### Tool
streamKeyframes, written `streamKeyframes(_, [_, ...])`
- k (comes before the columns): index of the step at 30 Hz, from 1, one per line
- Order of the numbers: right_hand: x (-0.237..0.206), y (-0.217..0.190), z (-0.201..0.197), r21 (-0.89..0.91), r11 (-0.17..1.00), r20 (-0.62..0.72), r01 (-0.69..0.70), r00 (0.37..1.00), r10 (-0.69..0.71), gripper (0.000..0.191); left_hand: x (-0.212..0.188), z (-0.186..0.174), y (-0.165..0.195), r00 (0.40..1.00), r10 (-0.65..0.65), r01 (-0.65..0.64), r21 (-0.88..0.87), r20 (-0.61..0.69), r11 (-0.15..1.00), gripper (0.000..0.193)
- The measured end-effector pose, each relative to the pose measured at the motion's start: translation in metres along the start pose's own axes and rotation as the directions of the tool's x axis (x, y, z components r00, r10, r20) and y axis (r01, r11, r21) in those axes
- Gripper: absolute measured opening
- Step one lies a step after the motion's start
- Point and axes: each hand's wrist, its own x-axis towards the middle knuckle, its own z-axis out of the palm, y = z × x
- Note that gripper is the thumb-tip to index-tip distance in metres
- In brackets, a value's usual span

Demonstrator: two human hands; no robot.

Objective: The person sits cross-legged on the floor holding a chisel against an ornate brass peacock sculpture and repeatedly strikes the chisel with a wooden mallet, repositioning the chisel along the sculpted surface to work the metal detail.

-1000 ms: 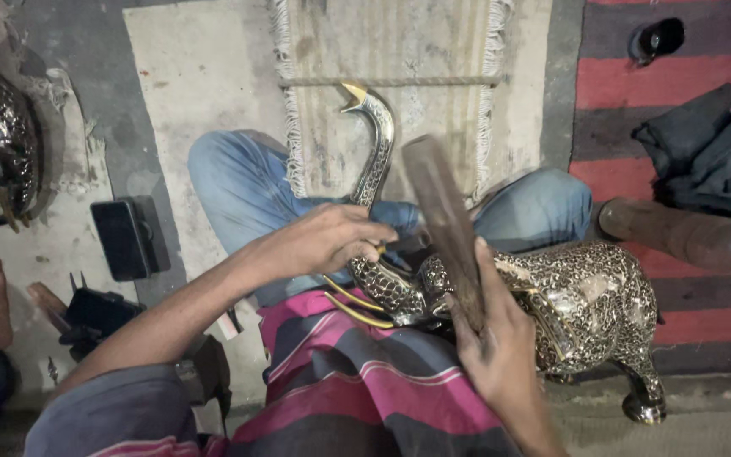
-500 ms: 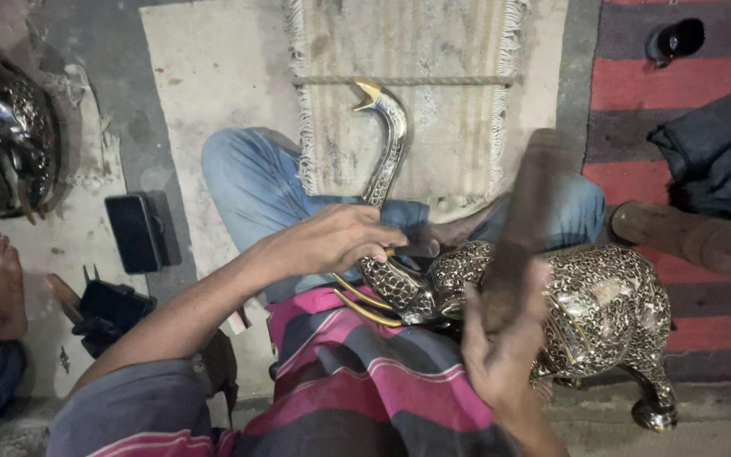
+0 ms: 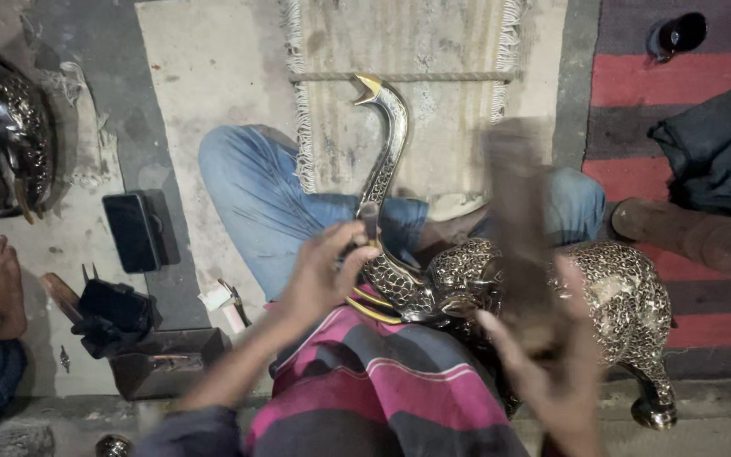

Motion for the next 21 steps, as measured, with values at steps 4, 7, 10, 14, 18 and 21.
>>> streamKeyframes(4, [0.034,0.011,-0.037,-0.206,0.971,0.079,0.121,0.991,-0.107,0.040,-0.016,0.036,0.003,0.955,0.021,0.014,0.115,-0.297,0.993,0.016])
streamKeyframes(7, [0.073,0.013,-0.045,-0.151,0.978,0.159,0.145,0.980,-0.120,0.036,-0.015,0.044,0.003,0.932,-0.004,0.062,0.149,-0.363,0.987,0.013])
streamKeyframes(10, [0.106,0.006,-0.034,-0.490,0.832,0.325,0.261,0.940,-0.103,0.043,-0.015,0.044,0.004,0.939,-0.038,0.087,0.128,-0.342,0.988,0.011])
streamKeyframes(14, [0.134,-0.002,-0.008,-0.460,0.835,0.500,0.301,0.865,-0.036,0.043,-0.011,0.041,0.002,0.945,0.037,0.021,0.171,-0.324,0.985,0.016])
streamKeyframes(18, [0.148,-0.010,0.007,-0.546,0.538,0.577,0.642,0.754,-0.315,0.034,-0.009,0.041,0.000,0.942,0.065,-0.004,0.185,-0.330,0.983,0.018])
streamKeyframes(21, [0.156,-0.024,0.022,-0.226,0.893,0.636,0.390,0.753,-0.168,0.031,-0.008,0.041,-0.001,0.943,0.019,0.042,0.176,-0.331,0.984,0.023])
